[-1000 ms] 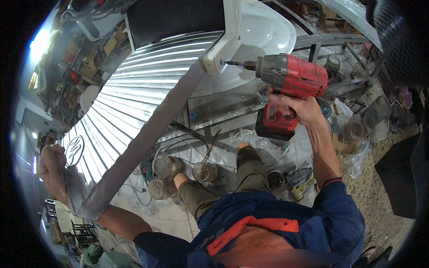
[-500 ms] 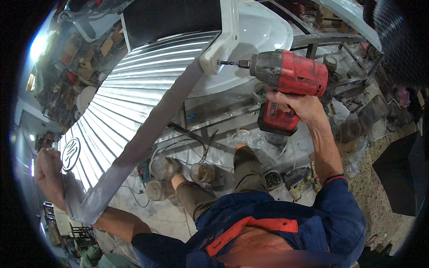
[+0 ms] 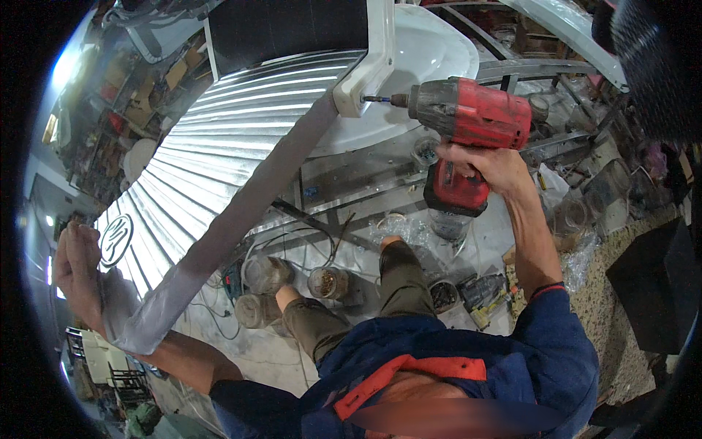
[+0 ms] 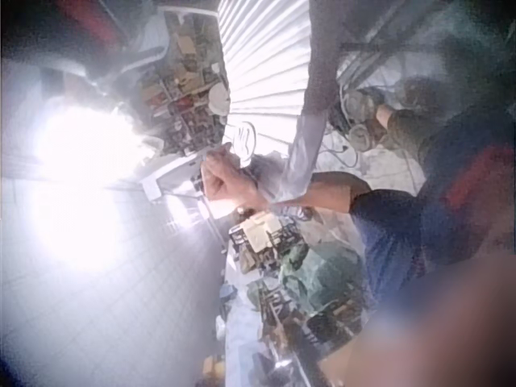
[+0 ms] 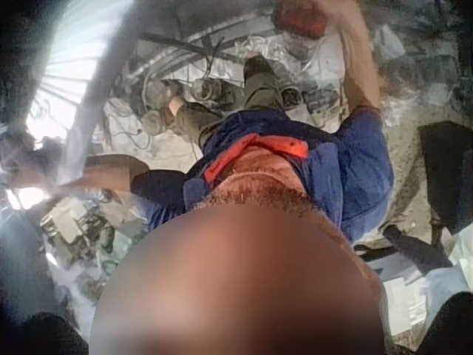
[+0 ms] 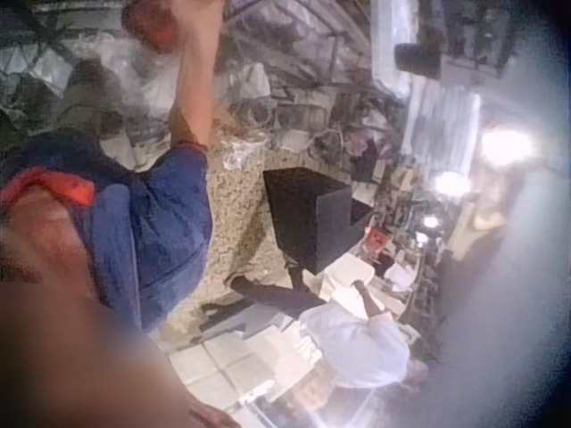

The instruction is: The person positions a silver ribbed floorboard onto the rear deck of a white scooter. They use a red cordless drill to drive screws into the floorboard and the scooter body, securing the part in place. The person also attaches a white plastic bracket to the floorboard using the drill.

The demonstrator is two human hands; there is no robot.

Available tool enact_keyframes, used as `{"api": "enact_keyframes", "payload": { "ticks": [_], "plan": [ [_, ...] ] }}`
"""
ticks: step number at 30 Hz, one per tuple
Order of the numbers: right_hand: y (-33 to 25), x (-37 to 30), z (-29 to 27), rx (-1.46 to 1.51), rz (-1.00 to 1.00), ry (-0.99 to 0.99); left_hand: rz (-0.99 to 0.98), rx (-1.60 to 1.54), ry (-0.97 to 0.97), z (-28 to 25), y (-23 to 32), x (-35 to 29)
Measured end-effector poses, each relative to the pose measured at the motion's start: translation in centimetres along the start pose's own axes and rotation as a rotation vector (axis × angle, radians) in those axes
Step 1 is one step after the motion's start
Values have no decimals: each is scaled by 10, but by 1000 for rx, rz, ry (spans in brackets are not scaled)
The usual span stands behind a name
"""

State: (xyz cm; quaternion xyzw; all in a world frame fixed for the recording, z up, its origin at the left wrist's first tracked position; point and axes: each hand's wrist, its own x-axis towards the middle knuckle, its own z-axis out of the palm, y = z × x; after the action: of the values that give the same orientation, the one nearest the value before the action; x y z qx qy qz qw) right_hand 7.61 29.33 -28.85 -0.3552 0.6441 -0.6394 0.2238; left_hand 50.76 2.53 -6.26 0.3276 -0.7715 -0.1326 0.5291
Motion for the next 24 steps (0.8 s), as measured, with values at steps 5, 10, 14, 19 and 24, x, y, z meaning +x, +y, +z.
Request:
{"api": "enact_keyframes", "payload": {
  "ticks": [5,10,14,19,24],
  "plan": [
    [0,1,0,85,-8,-36,158,164,-196,-8,-1,14],
    [4,7,-2,95,-35,-61,58,28,-112,-5,-5,22],
    [14,-6,10,228,-82,-44,135,-70,111,-30,-39,47],
    [27,-42,22,267,-4,-106,15,433,217,-60,-174,137],
    [46,-68,67,229,191,-118,-150,711,-93,-25,-345,201]
  ]
}}
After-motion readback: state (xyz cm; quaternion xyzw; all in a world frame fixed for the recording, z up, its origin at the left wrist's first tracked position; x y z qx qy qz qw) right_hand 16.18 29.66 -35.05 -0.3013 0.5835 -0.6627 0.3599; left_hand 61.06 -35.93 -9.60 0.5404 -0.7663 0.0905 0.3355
